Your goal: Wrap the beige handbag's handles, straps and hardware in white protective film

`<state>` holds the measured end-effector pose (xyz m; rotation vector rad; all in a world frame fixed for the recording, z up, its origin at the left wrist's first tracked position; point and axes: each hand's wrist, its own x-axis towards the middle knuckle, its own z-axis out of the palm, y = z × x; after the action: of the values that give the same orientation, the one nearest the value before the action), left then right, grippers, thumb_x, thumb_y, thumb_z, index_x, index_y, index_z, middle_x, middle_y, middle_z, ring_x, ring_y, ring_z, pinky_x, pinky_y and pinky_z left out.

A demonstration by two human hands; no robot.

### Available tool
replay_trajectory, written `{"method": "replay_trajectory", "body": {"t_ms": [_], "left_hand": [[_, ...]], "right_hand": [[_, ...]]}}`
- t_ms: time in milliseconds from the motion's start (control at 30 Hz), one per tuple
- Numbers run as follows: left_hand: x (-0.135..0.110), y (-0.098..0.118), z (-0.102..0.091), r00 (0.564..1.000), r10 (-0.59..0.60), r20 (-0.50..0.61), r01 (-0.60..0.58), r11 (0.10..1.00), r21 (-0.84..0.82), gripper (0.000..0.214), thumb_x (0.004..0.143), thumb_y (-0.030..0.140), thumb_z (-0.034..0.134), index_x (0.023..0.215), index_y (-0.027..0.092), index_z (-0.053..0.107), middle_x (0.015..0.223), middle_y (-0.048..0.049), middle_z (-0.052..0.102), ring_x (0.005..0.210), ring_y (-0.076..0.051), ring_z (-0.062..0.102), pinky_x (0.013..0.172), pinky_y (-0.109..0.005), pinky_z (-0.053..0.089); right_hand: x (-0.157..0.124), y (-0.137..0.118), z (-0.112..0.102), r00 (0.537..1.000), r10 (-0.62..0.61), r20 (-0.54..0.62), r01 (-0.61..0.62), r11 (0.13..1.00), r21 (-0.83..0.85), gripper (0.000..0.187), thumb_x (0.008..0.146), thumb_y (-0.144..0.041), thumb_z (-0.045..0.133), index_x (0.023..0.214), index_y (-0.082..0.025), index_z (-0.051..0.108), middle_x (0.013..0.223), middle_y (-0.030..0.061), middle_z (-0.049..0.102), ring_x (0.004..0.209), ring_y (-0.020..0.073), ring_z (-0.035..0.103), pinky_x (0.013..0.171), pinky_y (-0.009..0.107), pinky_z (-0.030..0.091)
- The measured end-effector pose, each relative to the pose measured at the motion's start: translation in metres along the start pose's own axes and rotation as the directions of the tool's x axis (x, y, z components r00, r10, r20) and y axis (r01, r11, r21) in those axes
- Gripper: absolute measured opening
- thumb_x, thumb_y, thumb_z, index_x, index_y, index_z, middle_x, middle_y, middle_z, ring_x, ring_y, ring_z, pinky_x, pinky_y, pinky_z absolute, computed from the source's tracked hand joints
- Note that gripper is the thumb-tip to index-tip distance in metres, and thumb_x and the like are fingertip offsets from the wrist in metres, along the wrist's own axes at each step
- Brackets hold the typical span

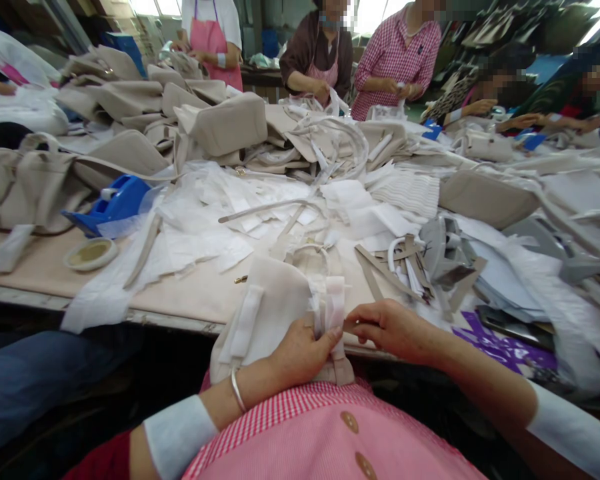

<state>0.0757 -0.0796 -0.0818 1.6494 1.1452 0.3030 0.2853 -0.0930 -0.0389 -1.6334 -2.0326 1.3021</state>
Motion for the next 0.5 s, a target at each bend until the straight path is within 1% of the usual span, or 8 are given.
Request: {"method": "replay_trajectory", "body": {"t_ms": [33, 100, 167, 233, 300, 367, 433, 500], "left_hand": [[0.000, 0.000, -0.001, 1.000, 0.013, -0.018, -0.013, 1.000, 0.003, 0.049, 0.089, 0.056, 0.050, 0.070, 0.014, 0.069, 0.061, -0.0049, 0.064, 0.062, -0.019, 0.059, 0.059, -0.029, 0.042], [-0.001, 0.001, -0.002, 0.999, 0.023, -0.048, -0.024, 1.000, -0.010, 0.045, 0.087, 0.055, 0.053, 0.077, 0.014, 0.070, 0.060, -0.0039, 0.064, 0.065, -0.019, 0.060, 0.061, -0.029, 0.043], [-0.001, 0.001, -0.002, 0.999, 0.004, -0.047, -0.006, 0.999, -0.045, 0.044, 0.086, 0.054, 0.056, 0.080, 0.013, 0.071, 0.058, -0.0026, 0.062, 0.064, -0.019, 0.059, 0.059, -0.028, 0.043], [-0.002, 0.001, -0.003, 1.000, -0.018, -0.015, 0.017, 0.997, -0.077, 0.045, 0.086, 0.054, 0.056, 0.079, 0.013, 0.070, 0.056, -0.0015, 0.061, 0.060, -0.017, 0.057, 0.056, -0.027, 0.041], [-0.002, 0.000, -0.003, 0.999, -0.028, 0.016, 0.030, 0.996, -0.085, 0.046, 0.087, 0.054, 0.055, 0.075, 0.012, 0.069, 0.055, -0.0009, 0.059, 0.056, -0.015, 0.054, 0.053, -0.026, 0.039], [-0.002, -0.001, -0.002, 1.000, -0.019, 0.017, 0.020, 0.996, -0.088, 0.045, 0.088, 0.053, 0.054, 0.073, 0.012, 0.068, 0.056, -0.0005, 0.059, 0.054, -0.013, 0.051, 0.050, -0.025, 0.037], [-0.002, -0.001, -0.002, 1.000, 0.007, 0.020, -0.005, 0.994, -0.111, 0.044, 0.088, 0.052, 0.053, 0.075, 0.013, 0.068, 0.058, -0.0002, 0.059, 0.055, -0.012, 0.051, 0.050, -0.024, 0.037], [-0.001, -0.002, -0.002, 0.999, 0.036, 0.027, -0.032, 0.989, -0.143, 0.044, 0.090, 0.051, 0.052, 0.078, 0.013, 0.068, 0.060, 0.0005, 0.058, 0.055, -0.011, 0.049, 0.051, -0.023, 0.037]], "right_hand": [[0.000, -0.003, -0.007, 0.999, -0.044, 0.014, 0.045, 0.997, -0.058, 0.022, 0.085, -0.018, 0.055, 0.091, -0.020, 0.076, 0.072, 0.0005, 0.072, 0.060, 0.0121, 0.060, 0.057, 0.021, 0.041], [0.000, -0.006, -0.018, 0.995, -0.084, 0.062, 0.089, 0.992, -0.088, 0.026, 0.085, -0.017, 0.056, 0.102, -0.022, 0.075, 0.069, -0.0006, 0.071, 0.057, 0.0113, 0.060, 0.057, 0.020, 0.041], [0.000, -0.006, -0.026, 0.987, -0.091, 0.133, 0.096, 0.995, -0.035, 0.034, 0.085, -0.018, 0.058, 0.115, -0.023, 0.071, 0.069, -0.0017, 0.071, 0.052, 0.0104, 0.060, 0.054, 0.019, 0.042], [0.000, -0.003, -0.033, 0.974, -0.074, 0.215, 0.060, 0.996, 0.073, 0.037, 0.086, -0.021, 0.058, 0.121, -0.023, 0.068, 0.072, -0.0013, 0.072, 0.049, 0.0104, 0.060, 0.051, 0.019, 0.044], [0.001, 0.001, -0.039, 0.955, -0.078, 0.286, 0.028, 0.984, 0.174, 0.032, 0.087, -0.026, 0.059, 0.116, -0.021, 0.071, 0.082, 0.0017, 0.074, 0.056, 0.0124, 0.064, 0.053, 0.020, 0.047], [0.003, 0.003, -0.044, 0.936, -0.124, 0.329, 0.035, 0.964, 0.263, 0.031, 0.086, -0.031, 0.060, 0.113, -0.019, 0.073, 0.094, 0.0055, 0.075, 0.070, 0.0163, 0.068, 0.060, 0.023, 0.051], [0.006, 0.001, -0.047, 0.913, -0.192, 0.359, 0.055, 0.932, 0.358, 0.037, 0.087, -0.031, 0.058, 0.119, -0.018, 0.071, 0.103, 0.0083, 0.074, 0.083, 0.0204, 0.070, 0.066, 0.026, 0.052], [0.009, -0.006, -0.044, 0.896, -0.256, 0.363, 0.107, 0.918, 0.383, 0.041, 0.089, -0.026, 0.052, 0.128, -0.018, 0.065, 0.104, 0.0086, 0.073, 0.087, 0.0212, 0.070, 0.066, 0.027, 0.052]]}}
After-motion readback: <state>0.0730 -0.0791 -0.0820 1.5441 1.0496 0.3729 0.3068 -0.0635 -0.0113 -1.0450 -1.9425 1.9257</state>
